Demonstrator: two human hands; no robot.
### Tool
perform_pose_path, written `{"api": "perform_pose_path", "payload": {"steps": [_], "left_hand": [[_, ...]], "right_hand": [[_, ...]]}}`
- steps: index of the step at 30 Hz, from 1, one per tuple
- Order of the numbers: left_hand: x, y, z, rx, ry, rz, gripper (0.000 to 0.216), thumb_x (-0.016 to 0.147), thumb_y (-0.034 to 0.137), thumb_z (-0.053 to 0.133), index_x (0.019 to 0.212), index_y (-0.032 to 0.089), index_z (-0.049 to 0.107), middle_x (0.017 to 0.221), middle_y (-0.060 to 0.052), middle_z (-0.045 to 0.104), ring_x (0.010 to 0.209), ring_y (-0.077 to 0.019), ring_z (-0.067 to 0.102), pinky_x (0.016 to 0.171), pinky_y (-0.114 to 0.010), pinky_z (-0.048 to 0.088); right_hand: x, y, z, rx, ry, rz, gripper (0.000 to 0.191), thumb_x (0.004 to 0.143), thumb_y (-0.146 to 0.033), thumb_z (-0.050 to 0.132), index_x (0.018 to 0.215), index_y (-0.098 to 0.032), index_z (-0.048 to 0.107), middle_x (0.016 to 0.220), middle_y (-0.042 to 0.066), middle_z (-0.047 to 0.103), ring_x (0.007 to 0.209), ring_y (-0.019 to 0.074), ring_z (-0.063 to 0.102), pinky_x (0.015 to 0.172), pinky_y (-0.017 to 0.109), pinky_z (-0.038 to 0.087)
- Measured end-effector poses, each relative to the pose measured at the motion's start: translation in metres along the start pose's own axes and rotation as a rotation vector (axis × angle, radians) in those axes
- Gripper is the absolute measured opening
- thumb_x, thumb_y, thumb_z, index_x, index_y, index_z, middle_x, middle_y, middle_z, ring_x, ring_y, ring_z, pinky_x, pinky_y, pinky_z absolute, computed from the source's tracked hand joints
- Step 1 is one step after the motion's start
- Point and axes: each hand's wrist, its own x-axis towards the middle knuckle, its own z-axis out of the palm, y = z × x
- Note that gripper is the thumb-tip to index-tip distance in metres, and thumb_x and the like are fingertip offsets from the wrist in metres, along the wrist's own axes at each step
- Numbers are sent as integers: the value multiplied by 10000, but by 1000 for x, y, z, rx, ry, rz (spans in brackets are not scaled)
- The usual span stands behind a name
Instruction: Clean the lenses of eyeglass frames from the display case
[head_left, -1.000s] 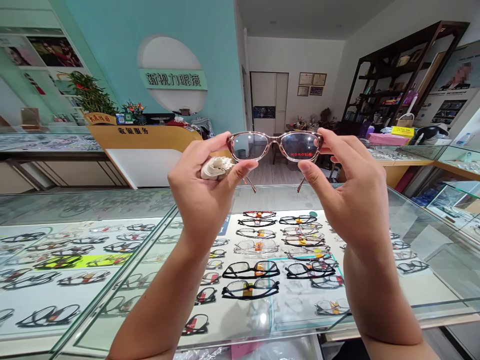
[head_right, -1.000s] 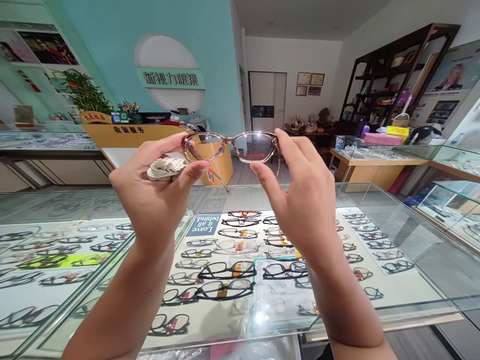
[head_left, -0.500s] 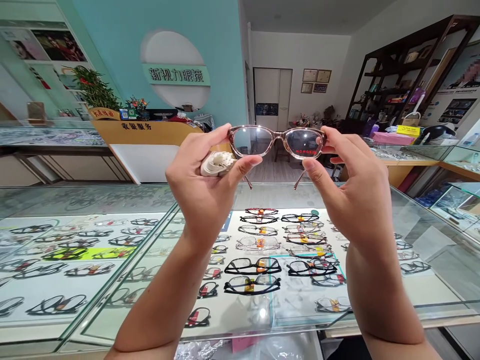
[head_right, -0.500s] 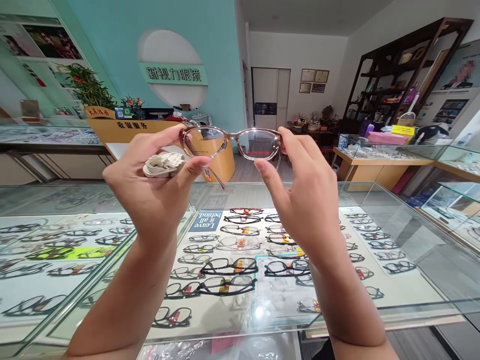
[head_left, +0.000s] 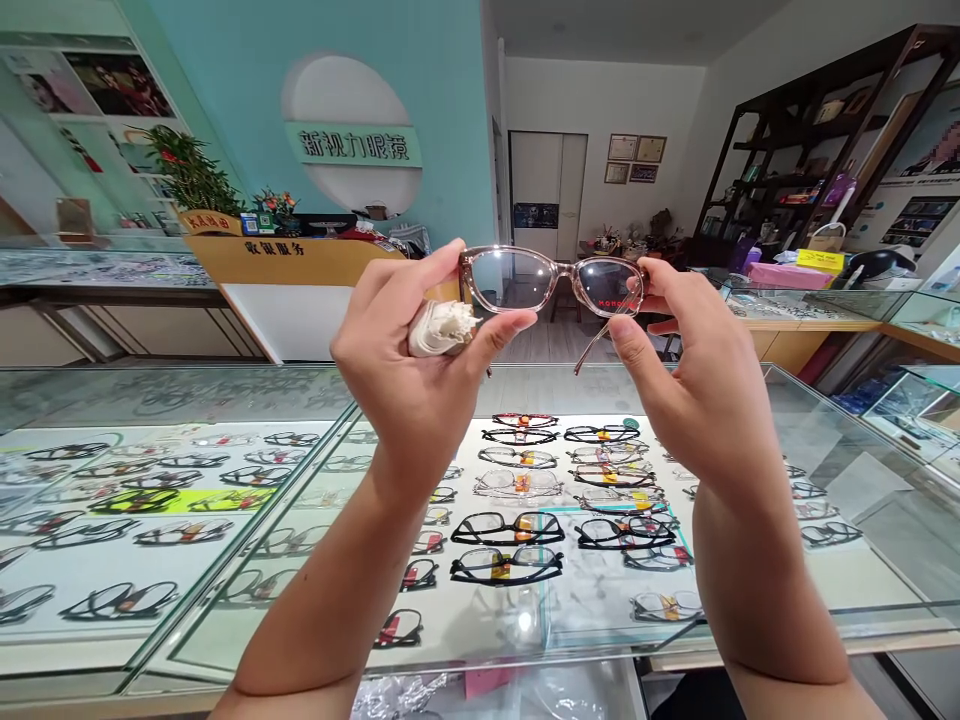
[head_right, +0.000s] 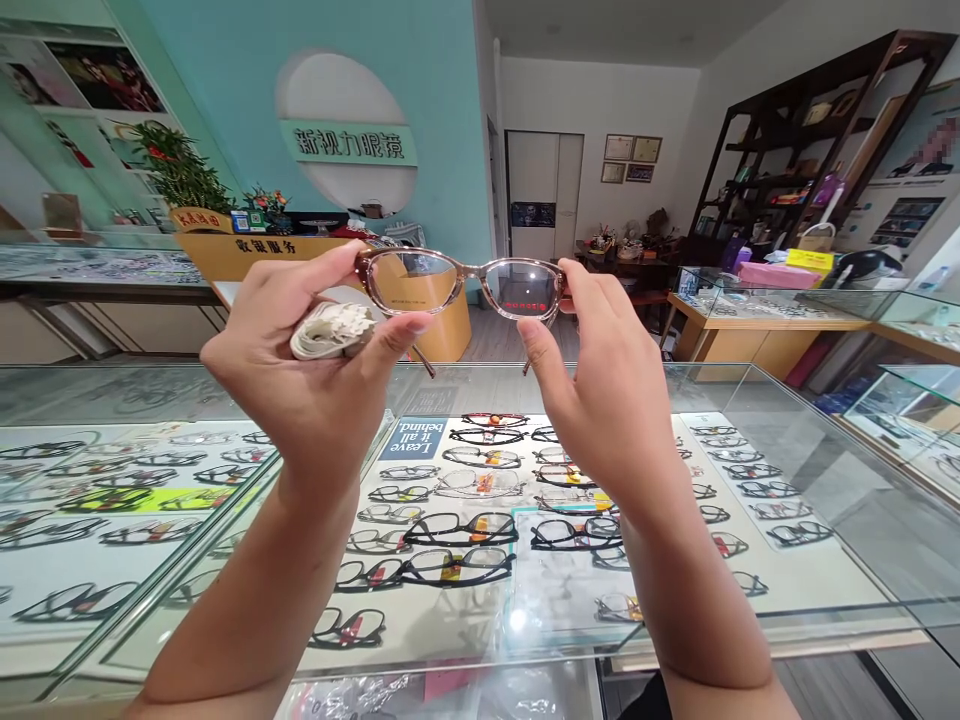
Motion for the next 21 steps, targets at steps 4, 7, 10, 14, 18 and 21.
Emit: {"api": "perform_pose_path", "payload": {"steps": [4,7,10,14,18,21], "left_hand": [[0,1,0,19,8,7,519,887,698,916,1293,385,840,1140,-59,820,1139,-343,722,945,-601,622],[0,1,1,20,19,8,513,895,704,905,1294,389,839,1147,-60,823,1130,-339,715,951,-601,622],[-1,1,1,28,24,14,503,900,692,907,1299,394,840,1140,-59,826,1114,-335,712,945,-598,619],[-2,-1,1,8,11,19,514,894,671,920,1332,419,829,1165,-53,822,1137,-338,712,949,-584,607],[-2,-1,1,15,7,38,505,923,661,895,1366,432,814,1173,-58,815,1172,-349,710,941,-575,594],[-2,0,1,28,12,49,485,944,669,873,1352,413,823,1148,-55,816,1120,-337,718,927,-579,594]], "right_hand": [[0,2,1,5,-17,-6,496,1141,-491,563,1596,-303,627,1416,169,744,1289,358,732,1088,636,657],[0,2,2,4,-14,-5,488,1142,-490,563,1588,-305,630,1416,168,746,1288,358,732,1083,630,660],[0,1,1,3,-15,3,487,1143,-481,562,1593,-305,627,1415,168,744,1287,360,733,1081,630,660],[0,0,1,1,-14,5,490,1144,-485,559,1595,-304,622,1408,168,746,1290,362,731,1076,626,661],[1,0,1,9,-9,3,490,1146,-496,560,1592,-305,621,1409,168,747,1275,355,733,1075,617,658],[1,0,1,13,-13,4,492,1148,-506,557,1591,-301,620,1394,165,749,1256,351,739,1068,606,658]]}}
